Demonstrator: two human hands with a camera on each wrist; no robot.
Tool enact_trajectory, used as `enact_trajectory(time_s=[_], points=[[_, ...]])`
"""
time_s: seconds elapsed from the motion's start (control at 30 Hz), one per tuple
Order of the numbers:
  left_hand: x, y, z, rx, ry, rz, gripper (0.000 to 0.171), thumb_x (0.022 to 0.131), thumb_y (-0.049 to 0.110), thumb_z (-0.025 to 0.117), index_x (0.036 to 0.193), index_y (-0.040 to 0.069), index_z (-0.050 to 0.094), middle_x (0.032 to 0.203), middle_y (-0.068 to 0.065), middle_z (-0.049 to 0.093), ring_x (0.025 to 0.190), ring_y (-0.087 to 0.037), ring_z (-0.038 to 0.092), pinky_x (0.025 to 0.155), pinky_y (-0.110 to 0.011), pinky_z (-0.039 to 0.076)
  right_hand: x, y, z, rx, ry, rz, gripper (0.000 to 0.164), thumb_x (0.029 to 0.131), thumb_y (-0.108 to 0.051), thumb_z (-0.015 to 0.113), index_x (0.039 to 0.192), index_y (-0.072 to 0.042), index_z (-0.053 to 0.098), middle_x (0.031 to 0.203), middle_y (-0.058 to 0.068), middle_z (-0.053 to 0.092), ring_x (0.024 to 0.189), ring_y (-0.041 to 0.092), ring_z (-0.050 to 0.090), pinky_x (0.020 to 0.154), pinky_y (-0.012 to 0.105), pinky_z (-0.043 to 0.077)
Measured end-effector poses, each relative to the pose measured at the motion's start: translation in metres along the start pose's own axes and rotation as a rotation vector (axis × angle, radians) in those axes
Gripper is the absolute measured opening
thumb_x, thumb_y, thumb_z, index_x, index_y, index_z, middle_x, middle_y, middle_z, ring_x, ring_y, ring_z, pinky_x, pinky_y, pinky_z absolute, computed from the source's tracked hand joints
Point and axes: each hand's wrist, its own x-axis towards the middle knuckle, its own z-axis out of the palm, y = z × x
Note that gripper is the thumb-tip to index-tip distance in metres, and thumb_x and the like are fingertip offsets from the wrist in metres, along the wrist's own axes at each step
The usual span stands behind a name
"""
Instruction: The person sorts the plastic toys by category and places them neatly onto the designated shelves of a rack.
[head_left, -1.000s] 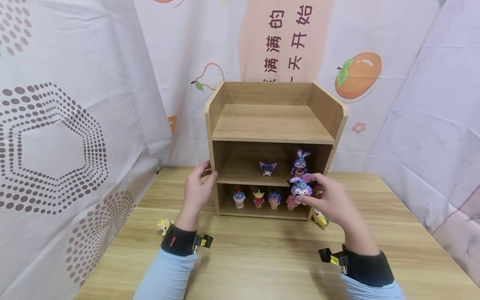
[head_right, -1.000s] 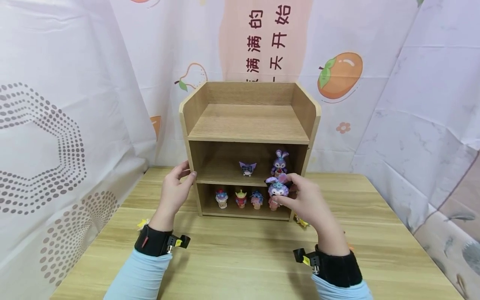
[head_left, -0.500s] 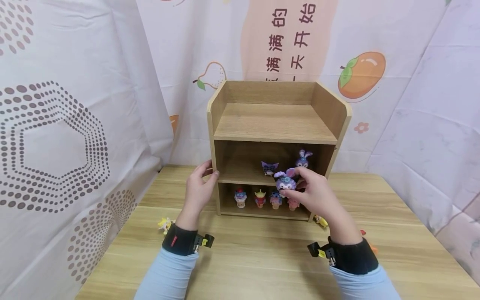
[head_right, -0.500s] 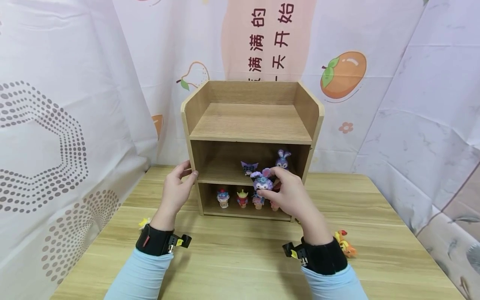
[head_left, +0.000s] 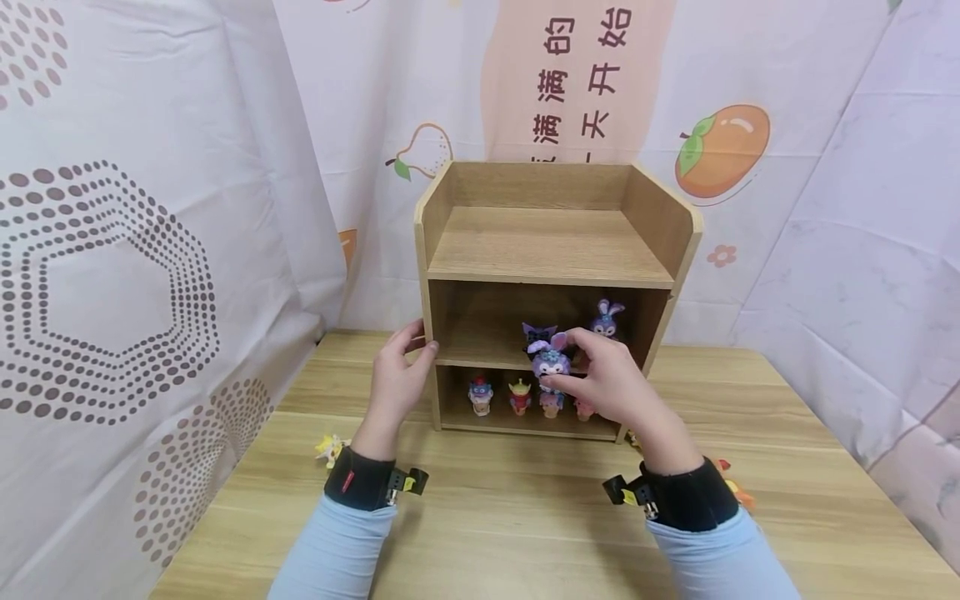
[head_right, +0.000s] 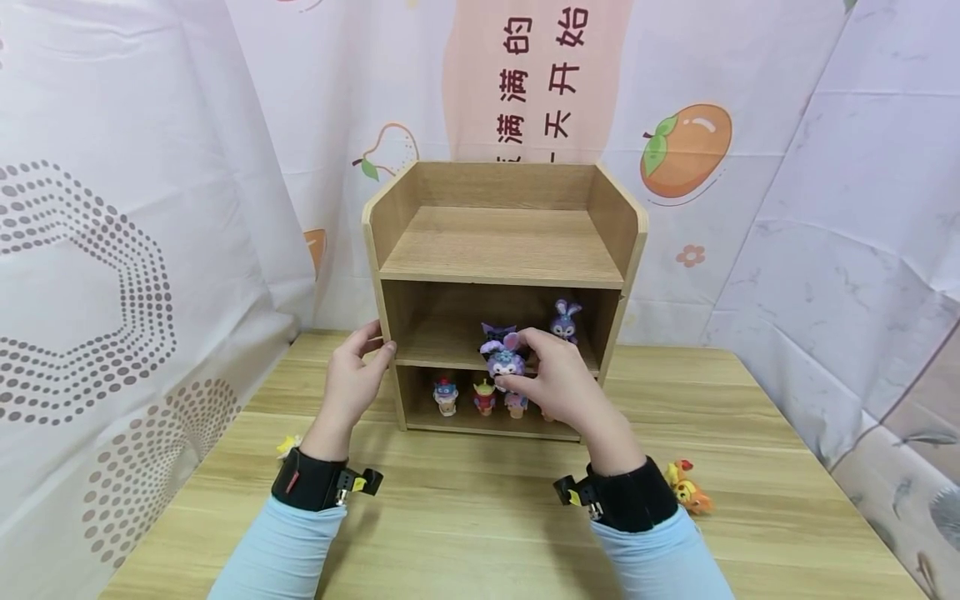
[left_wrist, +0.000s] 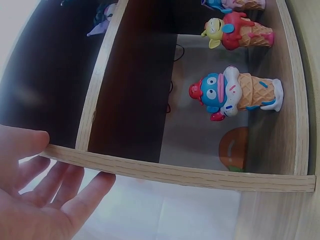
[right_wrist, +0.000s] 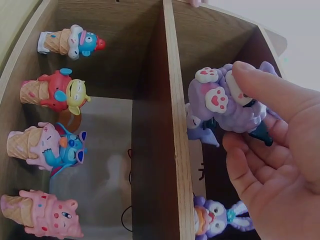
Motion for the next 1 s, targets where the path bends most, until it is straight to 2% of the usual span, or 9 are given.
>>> enact_trajectory(time_s=[0.17,0.37,0.47,0.7,0.8,0.93,1.0], points=[[0.001,-0.001,0.000,0.004,-0.002,0.003,0.038,0.091,0.014,0.065,0.127,0.007,0.059,0.118,-0.007,0.060,0.101,-0.015,0.058,0.075,-0.040,0.055,0.007,-0.003,0.003,-0.025,-0.020,-0.023,0.043,0.077,-0.036,0.081,0.109,-0.020,0.058,0.061,-0.001,0.040,0.048,0.011,0.036,0.045,0.030,0.032],[0.002,-0.001,0.000,0.007,-0.001,0.008,0.038,0.090,0.013,0.065,0.127,0.006,0.059,0.118,-0.008,0.060,0.101,-0.015,0.059,0.074,-0.040,0.055,0.019,-0.009,0.005,-0.006,-0.036,-0.048,0.043,0.077,-0.032,0.081,0.109,-0.018,0.057,0.063,-0.002,0.046,0.047,0.010,0.040,0.045,0.031,0.036],[0.002,-0.001,0.000,0.006,0.002,0.007,0.037,0.090,0.012,0.065,0.126,0.006,0.060,0.117,-0.008,0.060,0.101,-0.015,0.059,0.074,-0.041,0.055,0.025,-0.012,0.006,0.009,-0.054,-0.056,0.043,0.077,-0.032,0.081,0.109,-0.018,0.056,0.067,-0.001,0.050,0.053,0.012,0.042,0.048,0.032,0.039],[0.002,0.001,0.001,0.007,0.006,0.004,0.037,0.090,0.012,0.065,0.126,0.006,0.060,0.116,-0.008,0.061,0.100,-0.014,0.059,0.073,-0.040,0.055,0.040,-0.020,0.009,-0.041,-0.065,-0.103,0.042,0.078,-0.033,0.080,0.108,-0.017,0.057,0.083,-0.002,0.054,0.062,0.015,0.043,0.053,0.033,0.042],[0.001,0.001,0.001,0.009,0.003,-0.005,0.037,0.090,0.013,0.065,0.127,0.007,0.060,0.116,-0.007,0.061,0.101,-0.013,0.059,0.073,-0.039,0.055,0.046,-0.022,0.011,-0.048,-0.062,-0.125,0.041,0.078,-0.033,0.080,0.107,-0.015,0.059,0.090,-0.002,0.059,0.070,0.015,0.050,0.061,0.035,0.047],[0.002,0.000,0.001,0.014,0.000,-0.010,0.038,0.090,0.013,0.065,0.127,0.007,0.059,0.116,-0.008,0.061,0.101,-0.013,0.058,0.074,-0.040,0.055,0.052,-0.025,0.014,-0.050,-0.082,-0.139,0.041,0.077,-0.033,0.081,0.106,-0.013,0.059,0.093,-0.002,0.062,0.078,0.015,0.053,0.069,0.035,0.049],[0.002,0.000,0.001,0.017,-0.001,-0.006,0.038,0.090,0.013,0.065,0.128,0.006,0.059,0.116,-0.008,0.061,0.101,-0.013,0.058,0.073,-0.040,0.054,0.056,-0.026,0.016,-0.046,-0.098,-0.142,0.040,0.077,-0.033,0.081,0.105,-0.013,0.059,0.093,-0.002,0.062,0.076,0.015,0.053,0.068,0.035,0.048]])
